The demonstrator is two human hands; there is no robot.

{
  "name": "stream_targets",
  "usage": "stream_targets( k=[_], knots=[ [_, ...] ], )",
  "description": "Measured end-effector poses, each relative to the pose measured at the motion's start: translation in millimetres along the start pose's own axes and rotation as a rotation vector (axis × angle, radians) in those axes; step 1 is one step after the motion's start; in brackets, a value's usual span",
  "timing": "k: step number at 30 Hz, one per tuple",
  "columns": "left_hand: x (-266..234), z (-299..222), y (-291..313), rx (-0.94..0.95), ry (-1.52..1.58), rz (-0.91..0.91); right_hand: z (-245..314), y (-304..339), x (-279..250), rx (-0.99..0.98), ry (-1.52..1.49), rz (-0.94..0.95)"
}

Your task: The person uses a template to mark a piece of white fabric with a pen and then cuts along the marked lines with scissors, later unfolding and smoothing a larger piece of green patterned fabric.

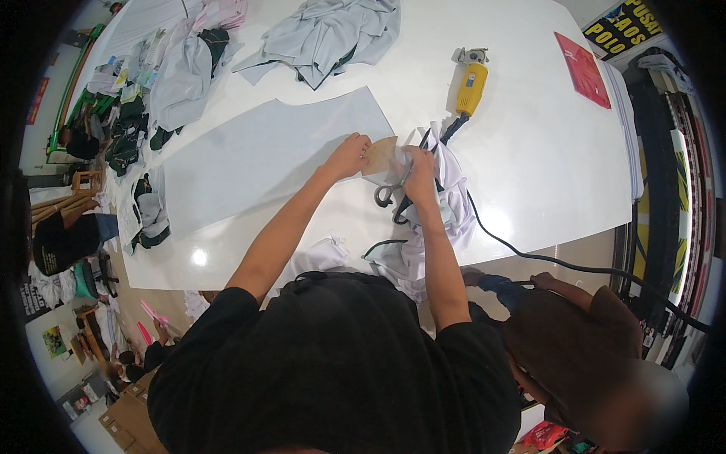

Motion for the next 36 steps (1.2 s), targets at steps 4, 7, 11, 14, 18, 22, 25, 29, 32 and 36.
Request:
stream_targets(
  k=[4,7,11,14,18,22,25,29,32,36],
  knots=[
    [0.4,-3.6,-0.6,-0.002,0.011,0.011,-2.5,0.1,-1.1,0.003,0.002,-0.007],
    [0.2,-3.6,0.6,0.002,0.004,0.001,-2.3,1.1,-0.6,0.026,0.037,0.007],
    [-0.8,-3.8,2.1,-0.001,0.030,0.004,-1.0,0.0,-0.5,0.032,0.014,0.007],
    [-3.6,-11.0,6.3,0.008,-0.027,-0.022,-4.6,1.6,0.9,0.031,0.017,0.010],
    [12.6,-37.1,19.6,0.108,-0.333,-0.167,-5.6,2.0,4.1,0.013,0.017,0.011],
    [47.2,-72.9,54.1,0.170,-0.300,-0.171,-9.7,2.5,3.6,-0.005,-0.011,0.012],
    [67.0,-79.7,57.9,0.160,-0.283,-0.192,-31.6,5.8,7.2,-0.055,0.060,-0.004],
    [62.6,-75.3,69.8,0.078,-0.185,-0.109,-19.8,2.1,11.7,-0.107,0.033,0.018],
    [66.3,-77.5,70.8,0.075,-0.241,-0.118,-13.3,-9.3,-0.5,-0.058,-0.097,0.016],
    [66.4,-80.9,76.6,0.035,-0.264,-0.065,23.8,-38.6,-21.1,0.291,-0.629,0.099]
  ],
)
Point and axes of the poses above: each hand's wrist, its own y-axis away from the middle knuckle, its own x-axis out of the palm, z = x × y, the point moved 4 cm from there along -y, towards the middle knuckle, and after that the axes turned 2 degrees about -x, right-handed, at the moved point
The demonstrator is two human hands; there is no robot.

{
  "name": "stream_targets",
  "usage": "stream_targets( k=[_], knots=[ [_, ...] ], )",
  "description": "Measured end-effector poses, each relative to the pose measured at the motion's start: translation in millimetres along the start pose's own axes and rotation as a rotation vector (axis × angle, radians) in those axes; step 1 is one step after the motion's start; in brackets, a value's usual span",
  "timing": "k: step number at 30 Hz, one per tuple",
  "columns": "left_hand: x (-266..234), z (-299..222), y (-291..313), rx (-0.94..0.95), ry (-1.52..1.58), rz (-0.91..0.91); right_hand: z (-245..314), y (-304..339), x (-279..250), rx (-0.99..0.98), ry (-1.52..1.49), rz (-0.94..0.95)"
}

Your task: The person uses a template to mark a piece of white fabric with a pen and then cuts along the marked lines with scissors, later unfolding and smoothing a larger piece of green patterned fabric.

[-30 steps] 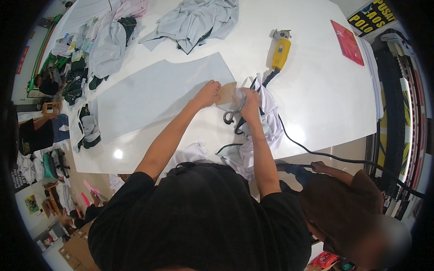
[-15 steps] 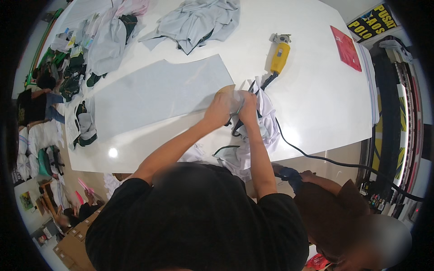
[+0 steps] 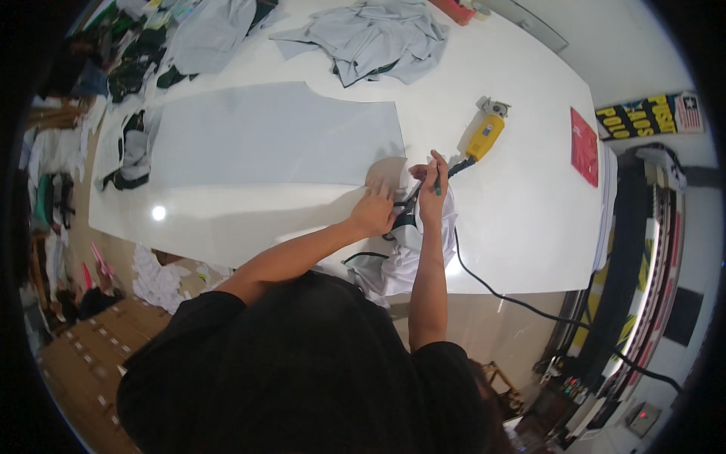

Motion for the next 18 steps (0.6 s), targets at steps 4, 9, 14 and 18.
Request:
stream_targets(
  k=[4,9,14,18],
  knots=[
    [1.6,1.4,-0.6,0.006,-0.029,-0.063,-5.2,-15.5,23.1,0.244,-0.241,0.152],
    [-1.6,-4.8,5.1,0.028,-0.006,-0.037,-33.7,-21.9,29.4,0.180,0.168,0.427],
    [15.8,3.7,8.3,0.010,0.062,-0.119,-14.5,-19.8,63.7,0.129,0.295,0.632],
    [16.5,2.0,7.1,-0.014,-0.017,-0.081,-19.9,-18.4,69.2,0.076,0.378,0.681]
  ],
)
Point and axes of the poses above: each hand's wrist, its own y-axis away from the middle knuckle, its own x-axis out of the palm, z = x × y, the point moved 4 cm from there along -y, towards the middle knuckle, and after that the axes turned 2 degrees about -x, right-handed, at the moved point
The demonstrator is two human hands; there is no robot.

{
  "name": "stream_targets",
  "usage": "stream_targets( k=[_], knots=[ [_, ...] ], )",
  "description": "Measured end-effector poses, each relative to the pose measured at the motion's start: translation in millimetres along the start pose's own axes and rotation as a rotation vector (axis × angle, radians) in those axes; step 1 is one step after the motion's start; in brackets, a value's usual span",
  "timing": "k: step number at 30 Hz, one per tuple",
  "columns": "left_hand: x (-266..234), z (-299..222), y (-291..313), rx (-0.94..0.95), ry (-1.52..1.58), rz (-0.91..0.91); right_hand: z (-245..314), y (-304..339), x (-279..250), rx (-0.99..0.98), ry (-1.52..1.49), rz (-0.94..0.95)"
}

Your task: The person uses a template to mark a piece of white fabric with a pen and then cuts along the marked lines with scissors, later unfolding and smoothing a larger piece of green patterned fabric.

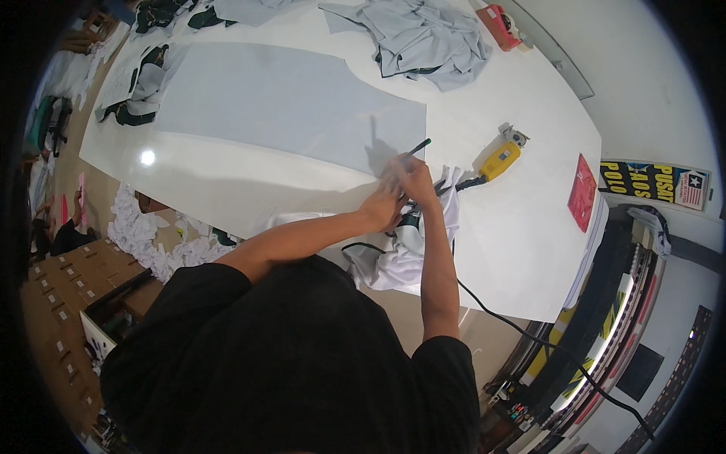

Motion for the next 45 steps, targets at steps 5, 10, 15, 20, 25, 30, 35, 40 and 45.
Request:
stream_targets(
  k=[5,10,15,20,25,30,35,40,45],
  knots=[
    [2.7,-1.5,0.0,-0.004,-0.051,0.006,-6.9,-1.6,0.8,-0.051,0.046,0.010],
    [4.2,-1.7,0.6,0.008,-0.042,0.007,-7.3,-1.8,2.4,-0.103,0.114,0.020],
    [7.1,-1.6,0.5,0.002,-0.015,0.014,-0.9,-0.1,4.2,-0.072,0.157,0.009],
    [6.7,-1.7,0.8,0.023,0.032,-0.014,0.4,2.1,2.4,-0.064,0.223,0.000],
    [7.8,-0.6,0.4,0.021,0.034,-0.004,6.0,2.1,3.7,-0.054,0.253,-0.005],
    [8.3,-1.7,-0.3,0.015,0.019,0.004,5.3,2.0,4.2,-0.056,0.266,-0.007],
    [-0.3,-2.6,1.2,0.005,0.018,0.026,7.1,0.1,3.7,-0.093,0.231,-0.027],
    [-6.7,-3.5,1.6,0.008,-0.045,-0.018,-2.2,-6.9,-2.5,-0.016,0.168,-0.180],
    [-1.7,-3.1,1.3,0.014,-0.052,-0.068,-30.5,-14.5,-17.8,-0.054,0.164,-0.301]
  ],
)
Point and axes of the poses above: each hand's wrist, its own y-axis away from the middle knuckle, its own x-axis out of the palm, z = x × y, the point moved 4 cm from there along -y, towards the middle knuckle, and after that the axes turned 2 degrees about -x, right-handed, at the moved point
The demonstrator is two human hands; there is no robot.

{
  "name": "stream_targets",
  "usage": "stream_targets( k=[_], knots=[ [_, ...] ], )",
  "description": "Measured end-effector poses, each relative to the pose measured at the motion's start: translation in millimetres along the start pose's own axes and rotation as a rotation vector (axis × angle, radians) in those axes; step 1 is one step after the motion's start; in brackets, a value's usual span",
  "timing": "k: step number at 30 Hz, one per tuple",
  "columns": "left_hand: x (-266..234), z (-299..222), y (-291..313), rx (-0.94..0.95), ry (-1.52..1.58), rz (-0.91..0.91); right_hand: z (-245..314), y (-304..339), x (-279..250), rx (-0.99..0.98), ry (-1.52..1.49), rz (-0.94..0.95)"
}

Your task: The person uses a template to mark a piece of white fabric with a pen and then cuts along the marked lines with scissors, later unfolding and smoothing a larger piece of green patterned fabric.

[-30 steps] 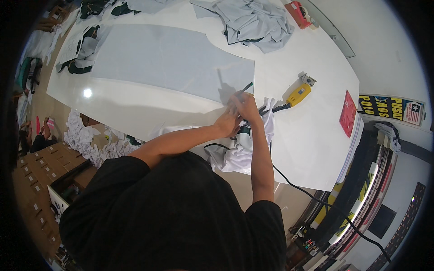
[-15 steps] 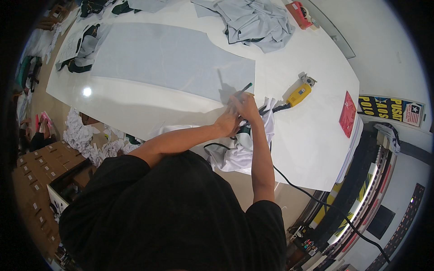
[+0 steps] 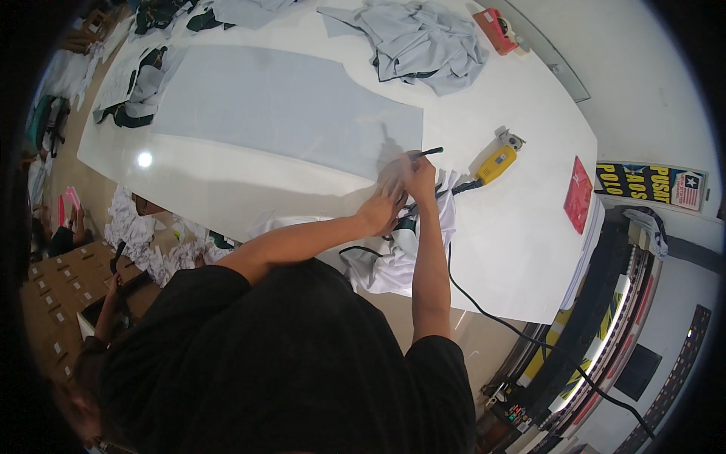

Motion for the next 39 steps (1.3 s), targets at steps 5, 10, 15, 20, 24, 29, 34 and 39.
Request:
stream_targets(
  k=[5,10,15,20,24,29,34,39],
  knots=[
    [-3.8,-1.2,0.5,0.003,-0.016,-0.013,-18.2,-3.2,-12.5,-0.020,-0.067,-0.156],
    [-4.9,-1.0,-0.4,0.001,-0.018,0.000,-16.1,3.3,-23.6,0.034,-0.118,-0.197],
    [-9.8,-1.3,-1.0,0.004,-0.016,0.044,-13.4,10.6,-35.1,0.068,-0.125,-0.218],
    [-11.3,-1.1,-1.0,0.002,0.015,0.040,-10.7,9.9,-34.9,0.064,-0.101,-0.239],
    [-12.6,-1.1,-1.0,0.001,0.006,0.044,-18.9,11.9,-37.8,0.066,-0.115,-0.268],
    [-11.7,-1.8,0.1,0.010,-0.010,0.096,-26.0,14.8,-39.7,0.030,-0.082,-0.310],
    [-7.5,0.7,1.8,0.041,-0.028,0.066,-17.0,28.3,-56.6,0.173,-0.177,-0.520],
    [-3.4,-10.0,-4.0,0.085,0.003,0.016,-30.2,48.1,-83.7,0.503,0.053,-0.316]
  ],
)
Point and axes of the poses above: each hand's wrist, its own y-axis away from the middle knuckle, its own x-axis out of the palm, z = x × y, the point moved 4 cm from there along -y, towards the middle knuckle, and after that the axes turned 2 degrees about -x, right-handed, at the moved point
